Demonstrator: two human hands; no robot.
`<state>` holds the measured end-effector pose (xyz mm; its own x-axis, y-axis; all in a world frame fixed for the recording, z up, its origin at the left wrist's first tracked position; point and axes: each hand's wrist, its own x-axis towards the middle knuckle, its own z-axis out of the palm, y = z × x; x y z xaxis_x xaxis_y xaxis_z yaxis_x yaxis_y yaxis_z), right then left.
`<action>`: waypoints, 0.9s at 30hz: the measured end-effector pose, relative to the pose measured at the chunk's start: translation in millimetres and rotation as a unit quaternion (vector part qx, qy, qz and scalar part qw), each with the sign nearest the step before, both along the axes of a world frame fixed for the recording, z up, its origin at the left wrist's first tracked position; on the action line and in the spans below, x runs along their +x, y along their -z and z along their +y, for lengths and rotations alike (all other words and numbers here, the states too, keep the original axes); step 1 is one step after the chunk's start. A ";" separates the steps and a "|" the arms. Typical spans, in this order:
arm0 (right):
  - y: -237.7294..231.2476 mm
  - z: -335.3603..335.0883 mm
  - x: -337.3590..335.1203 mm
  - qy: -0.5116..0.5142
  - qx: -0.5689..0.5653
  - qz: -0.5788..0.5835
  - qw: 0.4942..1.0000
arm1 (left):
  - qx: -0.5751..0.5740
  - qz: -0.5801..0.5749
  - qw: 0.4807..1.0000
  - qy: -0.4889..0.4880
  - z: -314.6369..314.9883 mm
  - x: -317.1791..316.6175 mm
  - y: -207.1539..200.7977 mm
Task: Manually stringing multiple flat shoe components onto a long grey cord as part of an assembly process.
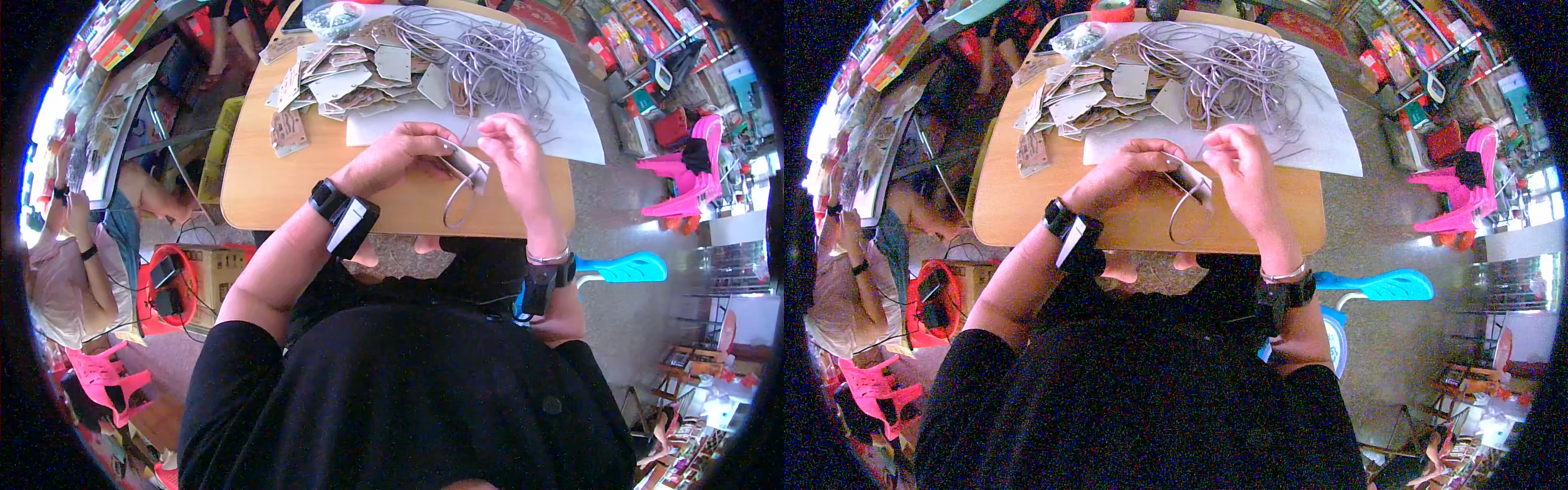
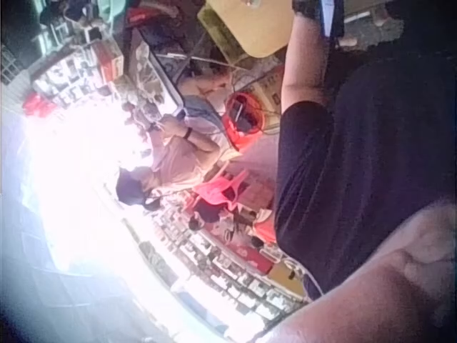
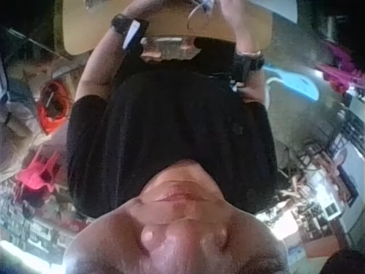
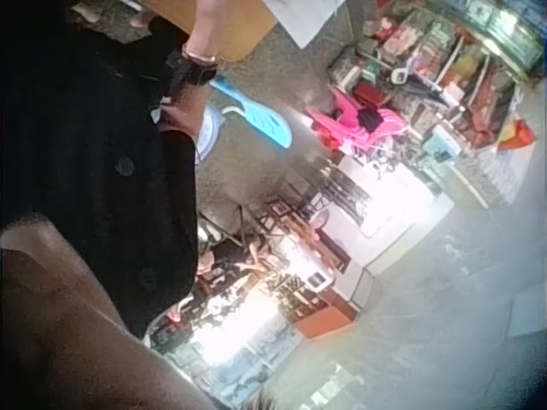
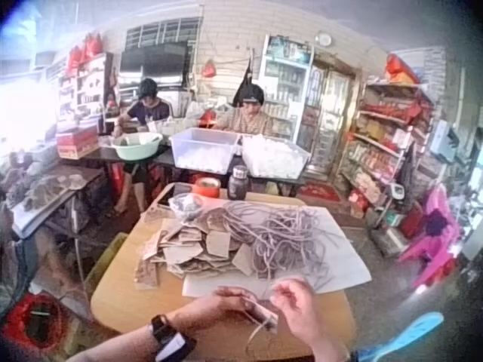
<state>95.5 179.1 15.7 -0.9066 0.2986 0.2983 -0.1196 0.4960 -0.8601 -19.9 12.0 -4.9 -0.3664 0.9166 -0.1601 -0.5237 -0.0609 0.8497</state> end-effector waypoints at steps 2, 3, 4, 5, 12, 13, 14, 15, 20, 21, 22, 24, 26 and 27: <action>2.8 6.1 10.7 0.040 0.095 0.082 0.991 | -0.003 -0.008 1.000 -0.007 -0.5 0.1 -1.5; 2.4 3.9 22.6 0.066 0.040 -0.028 0.997 | -0.001 -0.016 1.000 -0.014 -0.9 -0.4 -1.1; 2.2 0.3 32.5 0.089 -0.014 -0.137 0.986 | 0.001 -0.017 1.000 -0.015 -1.0 -2.1 2.1; 5.5 -4.1 39.0 0.087 -0.012 -0.137 0.987 | 0.011 -0.025 1.000 -0.013 -0.4 -4.9 7.3; 11.9 -14.1 52.6 0.056 -0.207 -0.147 0.965 | 0.023 -0.009 1.000 -0.008 2.1 -6.2 6.7; 2.3 -14.6 50.6 0.063 -0.192 -0.110 0.973 | 0.024 -0.008 1.000 -0.012 1.7 -6.3 7.5; -7.4 -15.5 48.1 0.071 -0.175 -0.072 0.979 | 0.007 0.044 0.998 -0.035 1.7 -6.1 9.0; -15.2 -17.6 43.9 0.068 -0.174 -0.072 0.980 | -0.009 0.095 0.994 -0.057 1.9 -5.6 9.9; -35.3 -46.1 11.0 0.036 0.053 -0.077 0.995 | -0.032 0.165 0.983 -0.077 0.9 -1.8 5.2; -36.8 -51.9 3.3 0.038 0.157 -0.097 0.982 | -0.032 0.174 0.981 -0.075 0.1 -2.6 6.2; -37.3 -57.1 -4.4 0.064 0.201 -0.109 0.971 | -0.030 0.173 0.981 -0.080 0.0 -3.5 8.7; -38.3 -59.9 -14.3 0.059 0.129 -0.098 0.985 | -0.017 0.155 0.984 -0.081 1.7 -4.4 12.8; -32.3 -53.7 -24.5 0.067 0.045 -0.073 0.994 | -0.016 0.148 0.986 -0.078 3.4 -6.2 14.0; -31.5 -49.2 -29.3 0.049 -0.035 -0.071 0.996 | -0.020 0.145 0.987 -0.072 2.7 -8.2 14.0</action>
